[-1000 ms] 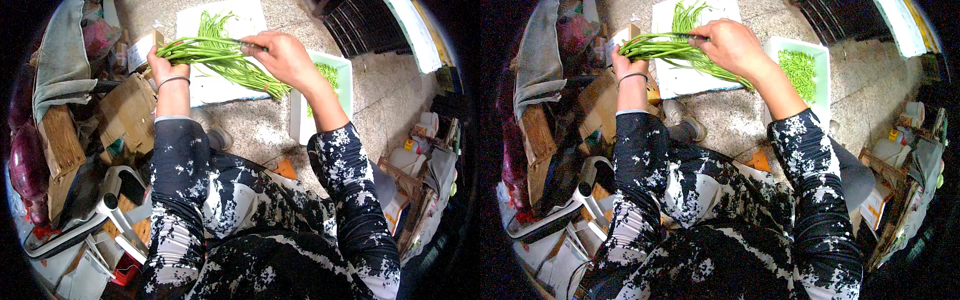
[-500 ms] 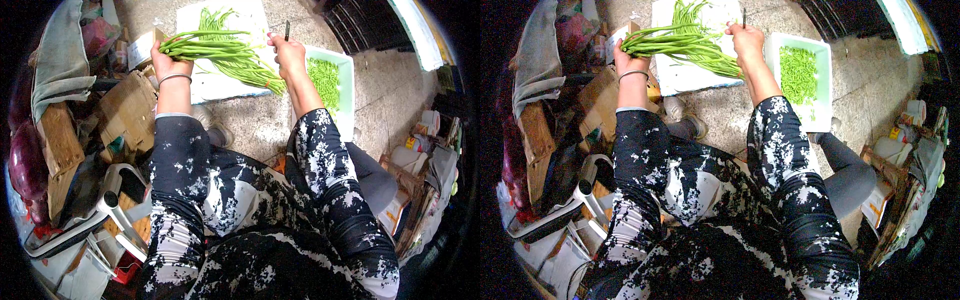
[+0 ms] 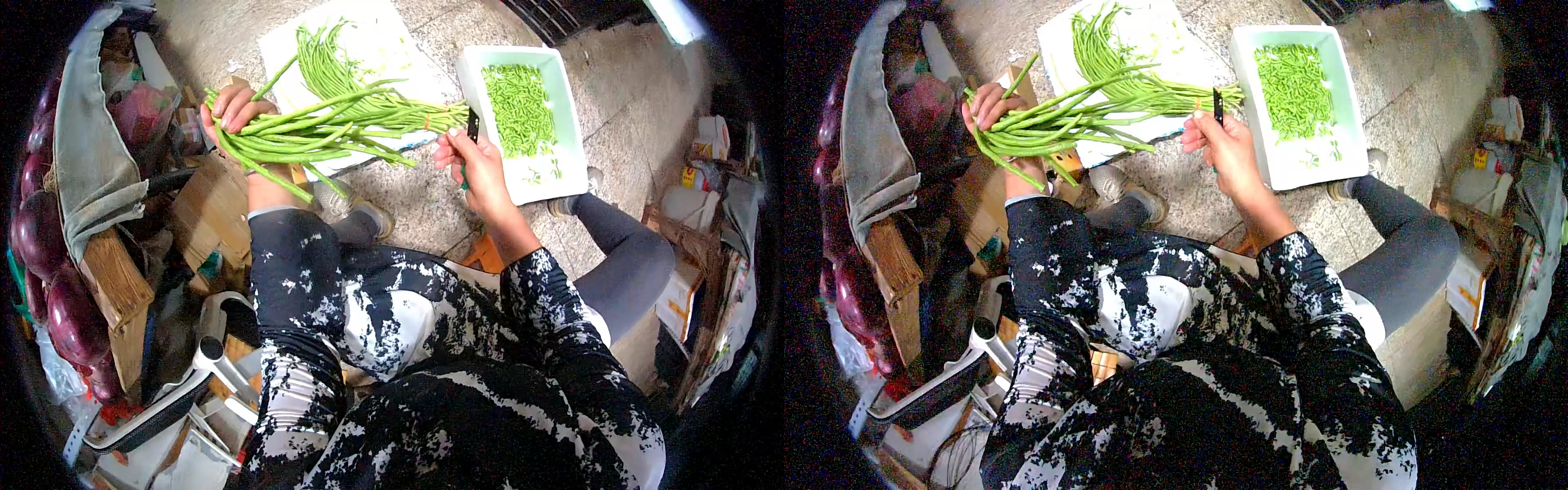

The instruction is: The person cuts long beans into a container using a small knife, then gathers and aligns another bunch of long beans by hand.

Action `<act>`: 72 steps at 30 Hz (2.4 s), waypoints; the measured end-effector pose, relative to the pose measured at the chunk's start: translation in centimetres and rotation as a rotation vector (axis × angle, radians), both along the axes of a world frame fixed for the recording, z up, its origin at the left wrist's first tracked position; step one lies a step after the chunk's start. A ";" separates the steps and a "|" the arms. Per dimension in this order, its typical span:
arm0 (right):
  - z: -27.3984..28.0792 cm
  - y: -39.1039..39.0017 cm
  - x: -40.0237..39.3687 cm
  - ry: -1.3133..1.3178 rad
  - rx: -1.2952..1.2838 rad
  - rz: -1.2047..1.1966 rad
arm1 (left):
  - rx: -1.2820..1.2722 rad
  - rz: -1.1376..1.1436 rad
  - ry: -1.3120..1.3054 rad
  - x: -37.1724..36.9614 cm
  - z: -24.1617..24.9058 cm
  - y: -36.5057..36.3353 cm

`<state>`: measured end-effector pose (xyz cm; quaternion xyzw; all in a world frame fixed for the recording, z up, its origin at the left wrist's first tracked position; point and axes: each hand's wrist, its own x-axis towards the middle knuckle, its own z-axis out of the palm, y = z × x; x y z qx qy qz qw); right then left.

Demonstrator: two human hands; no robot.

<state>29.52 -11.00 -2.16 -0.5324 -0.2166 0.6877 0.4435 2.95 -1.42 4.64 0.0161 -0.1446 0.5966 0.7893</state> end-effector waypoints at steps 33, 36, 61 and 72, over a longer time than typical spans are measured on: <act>-6.4 0.5 -4.4 0.168 -0.443 -0.185 | -0.076 0.111 0.183 -0.7 0.2 -0.1; -8.1 2.3 -2.4 -0.305 -0.354 -0.210 | -0.076 0.115 0.178 -0.3 0.3 -0.2; 1.1 4.2 -4.9 0.106 -0.032 -0.016 | -0.135 0.173 0.248 -0.8 -0.4 0.2; -2.8 8.4 -0.6 -0.469 0.247 0.024 | -0.115 0.071 0.077 -1.4 0.0 -0.5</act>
